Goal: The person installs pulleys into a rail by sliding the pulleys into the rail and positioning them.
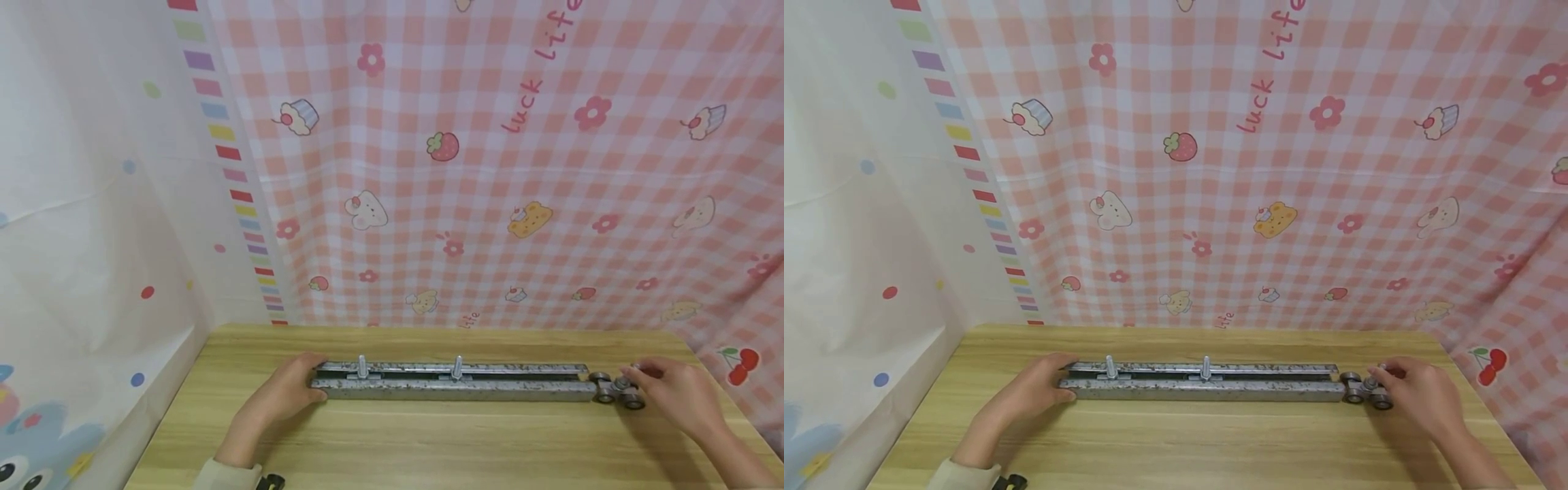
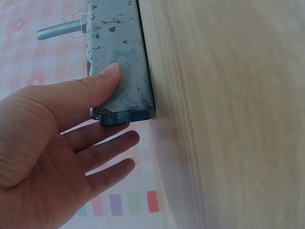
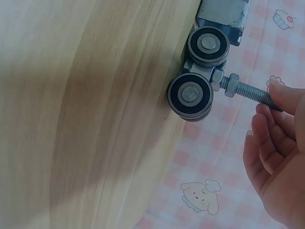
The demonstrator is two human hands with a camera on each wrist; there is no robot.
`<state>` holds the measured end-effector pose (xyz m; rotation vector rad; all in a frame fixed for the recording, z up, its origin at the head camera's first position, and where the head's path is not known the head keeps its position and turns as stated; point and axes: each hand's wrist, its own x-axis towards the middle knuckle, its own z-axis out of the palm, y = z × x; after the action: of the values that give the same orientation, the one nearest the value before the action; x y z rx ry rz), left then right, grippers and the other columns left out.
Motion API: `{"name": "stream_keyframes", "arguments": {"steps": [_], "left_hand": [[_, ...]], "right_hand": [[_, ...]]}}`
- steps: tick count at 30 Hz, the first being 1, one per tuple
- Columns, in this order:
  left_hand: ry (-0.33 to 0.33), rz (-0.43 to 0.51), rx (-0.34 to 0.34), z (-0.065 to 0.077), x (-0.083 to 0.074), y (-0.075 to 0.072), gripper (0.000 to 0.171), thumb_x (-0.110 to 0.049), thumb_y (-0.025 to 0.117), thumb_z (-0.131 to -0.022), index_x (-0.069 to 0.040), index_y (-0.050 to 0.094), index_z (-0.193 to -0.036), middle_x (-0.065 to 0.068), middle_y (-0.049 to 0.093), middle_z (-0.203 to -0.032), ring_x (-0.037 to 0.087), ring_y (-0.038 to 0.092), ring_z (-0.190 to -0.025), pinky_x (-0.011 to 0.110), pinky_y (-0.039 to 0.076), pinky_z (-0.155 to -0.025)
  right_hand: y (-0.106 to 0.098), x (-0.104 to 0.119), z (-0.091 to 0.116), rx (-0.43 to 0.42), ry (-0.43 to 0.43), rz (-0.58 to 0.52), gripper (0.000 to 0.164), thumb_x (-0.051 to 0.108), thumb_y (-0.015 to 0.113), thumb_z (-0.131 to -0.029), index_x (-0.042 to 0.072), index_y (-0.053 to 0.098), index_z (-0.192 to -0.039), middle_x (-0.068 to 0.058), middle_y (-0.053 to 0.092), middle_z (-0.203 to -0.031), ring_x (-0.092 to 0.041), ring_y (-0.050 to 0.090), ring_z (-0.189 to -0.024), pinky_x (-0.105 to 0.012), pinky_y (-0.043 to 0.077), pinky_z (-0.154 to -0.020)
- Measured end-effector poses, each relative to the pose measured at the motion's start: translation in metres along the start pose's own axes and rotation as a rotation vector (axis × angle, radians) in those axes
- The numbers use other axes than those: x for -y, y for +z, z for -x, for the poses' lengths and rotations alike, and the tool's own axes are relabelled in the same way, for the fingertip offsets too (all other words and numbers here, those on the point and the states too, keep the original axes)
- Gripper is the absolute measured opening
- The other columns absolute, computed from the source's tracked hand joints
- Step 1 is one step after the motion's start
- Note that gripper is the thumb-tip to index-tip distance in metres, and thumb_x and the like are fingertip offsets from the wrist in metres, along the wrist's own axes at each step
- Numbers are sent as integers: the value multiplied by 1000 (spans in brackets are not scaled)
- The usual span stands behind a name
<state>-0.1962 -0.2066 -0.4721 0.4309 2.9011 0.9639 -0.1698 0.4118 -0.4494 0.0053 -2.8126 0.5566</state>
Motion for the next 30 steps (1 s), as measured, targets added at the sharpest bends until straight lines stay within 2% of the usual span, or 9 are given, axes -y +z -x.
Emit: {"name": "stream_keyframes", "arguments": {"steps": [5, 13, 25, 30], "left_hand": [[-3, 5, 4, 1, 0, 0, 55, 1, 89, -77, 3, 69, -129, 18, 69, -128, 38, 63, -122, 55, 50, -108], [-9, 10, 8, 0, 0, -1, 54, 1, 88, -79, 4, 69, -129, 19, 69, -128, 39, 62, -124, 55, 50, -108], [2, 7, 2, 0, 1, 0, 54, 1, 89, -78, 4, 69, -128, 18, 70, -127, 37, 63, -122, 54, 51, -107], [6, 9, 0, 0, 1, 0, 55, 1, 89, -78, 3, 69, -128, 17, 70, -127, 37, 63, -123, 54, 51, -108]], "right_hand": [[3, 3, 1, -19, -10, -6, 26, 29, 74, -99, 4, 79, -95, 2, 69, -72, -7, 53, -57, -27, 37, -47], [5, 6, -1, -20, -30, -11, 22, 29, 74, -99, 8, 79, -94, 2, 70, -74, -5, 51, -58, -27, 37, -48], [6, 7, -4, 13, -21, -16, 29, 30, 75, -99, 2, 79, -101, -1, 73, -79, -12, 60, -64, -27, 42, -50], [4, 8, -5, 65, -5, -27, 35, 33, 71, -102, 0, 78, -106, -1, 74, -80, -15, 63, -68, -29, 44, -52]]}}
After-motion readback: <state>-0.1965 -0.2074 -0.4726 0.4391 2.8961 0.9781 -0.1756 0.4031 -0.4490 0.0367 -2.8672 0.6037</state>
